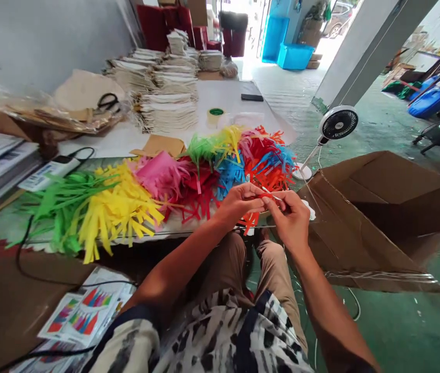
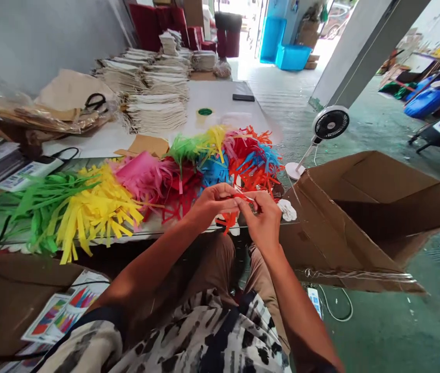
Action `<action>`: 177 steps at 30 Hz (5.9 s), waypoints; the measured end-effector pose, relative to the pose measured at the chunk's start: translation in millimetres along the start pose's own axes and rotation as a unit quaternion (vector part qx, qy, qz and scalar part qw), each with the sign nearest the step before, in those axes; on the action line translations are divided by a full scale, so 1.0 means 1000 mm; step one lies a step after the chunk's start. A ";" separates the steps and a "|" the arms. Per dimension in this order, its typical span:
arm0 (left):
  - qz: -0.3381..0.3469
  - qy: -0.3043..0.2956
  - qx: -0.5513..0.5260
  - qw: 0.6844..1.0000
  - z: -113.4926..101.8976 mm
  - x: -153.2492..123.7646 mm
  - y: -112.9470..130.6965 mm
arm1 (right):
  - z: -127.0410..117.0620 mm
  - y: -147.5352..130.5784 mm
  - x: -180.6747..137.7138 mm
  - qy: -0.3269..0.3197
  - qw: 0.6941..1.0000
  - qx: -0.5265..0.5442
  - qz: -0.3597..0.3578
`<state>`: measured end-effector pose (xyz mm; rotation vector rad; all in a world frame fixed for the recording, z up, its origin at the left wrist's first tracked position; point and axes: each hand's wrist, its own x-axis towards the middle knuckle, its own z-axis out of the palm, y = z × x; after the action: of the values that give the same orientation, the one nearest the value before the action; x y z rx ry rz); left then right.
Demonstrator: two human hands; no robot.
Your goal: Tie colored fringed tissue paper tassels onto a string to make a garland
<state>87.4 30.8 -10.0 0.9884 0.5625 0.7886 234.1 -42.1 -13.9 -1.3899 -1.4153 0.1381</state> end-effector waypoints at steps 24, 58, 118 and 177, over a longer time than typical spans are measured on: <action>-0.105 -0.021 -0.194 0.975 -0.016 0.032 -0.007 | -0.005 0.036 0.017 -0.063 0.997 0.009 0.040; -0.007 0.073 -0.224 0.972 0.015 0.036 -0.040 | 0.016 0.027 0.004 0.132 0.977 -0.167 -0.027; 0.076 0.059 0.728 0.678 -0.019 0.128 0.034 | -0.003 0.084 0.030 0.081 0.918 0.268 0.281; 0.009 -0.043 0.251 0.967 -0.038 0.076 0.002 | 0.039 0.084 0.047 -0.051 0.910 0.337 0.238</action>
<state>104.5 111.1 -30.4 1.4872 0.6955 0.6243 272.9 41.7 -60.9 -1.1109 -0.9345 0.9395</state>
